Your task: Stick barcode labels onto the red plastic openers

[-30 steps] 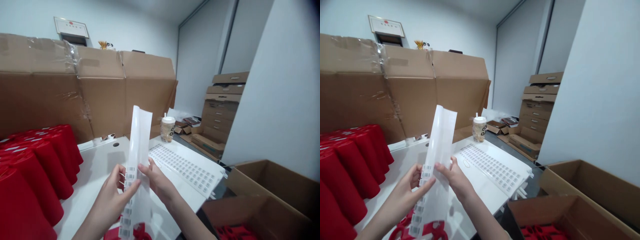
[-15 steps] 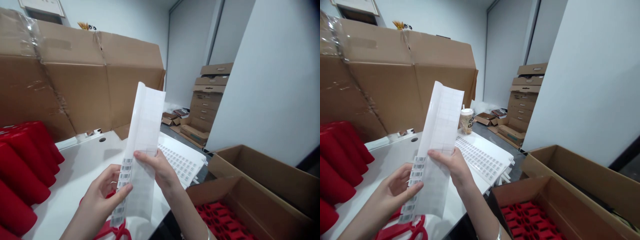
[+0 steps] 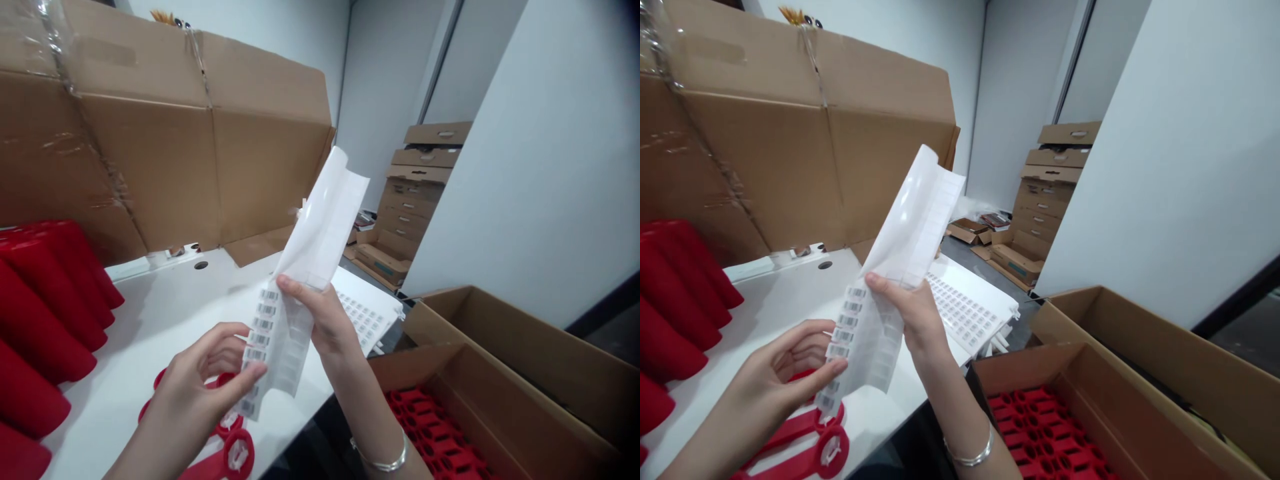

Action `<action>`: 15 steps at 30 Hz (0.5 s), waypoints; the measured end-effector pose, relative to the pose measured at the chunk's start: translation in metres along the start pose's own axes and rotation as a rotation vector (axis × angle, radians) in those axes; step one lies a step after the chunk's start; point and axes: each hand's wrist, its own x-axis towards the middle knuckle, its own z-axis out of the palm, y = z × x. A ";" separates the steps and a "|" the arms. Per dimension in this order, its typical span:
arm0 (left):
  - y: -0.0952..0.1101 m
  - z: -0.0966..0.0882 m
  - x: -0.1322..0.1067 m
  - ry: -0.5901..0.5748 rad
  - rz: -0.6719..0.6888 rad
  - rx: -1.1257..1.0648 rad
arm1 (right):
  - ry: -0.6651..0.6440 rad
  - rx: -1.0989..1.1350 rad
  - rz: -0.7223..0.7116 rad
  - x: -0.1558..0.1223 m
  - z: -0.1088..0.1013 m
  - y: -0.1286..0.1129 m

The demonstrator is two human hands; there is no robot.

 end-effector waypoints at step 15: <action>-0.006 0.006 -0.013 -0.214 -0.079 -0.015 | 0.017 -0.165 0.013 0.000 0.000 -0.008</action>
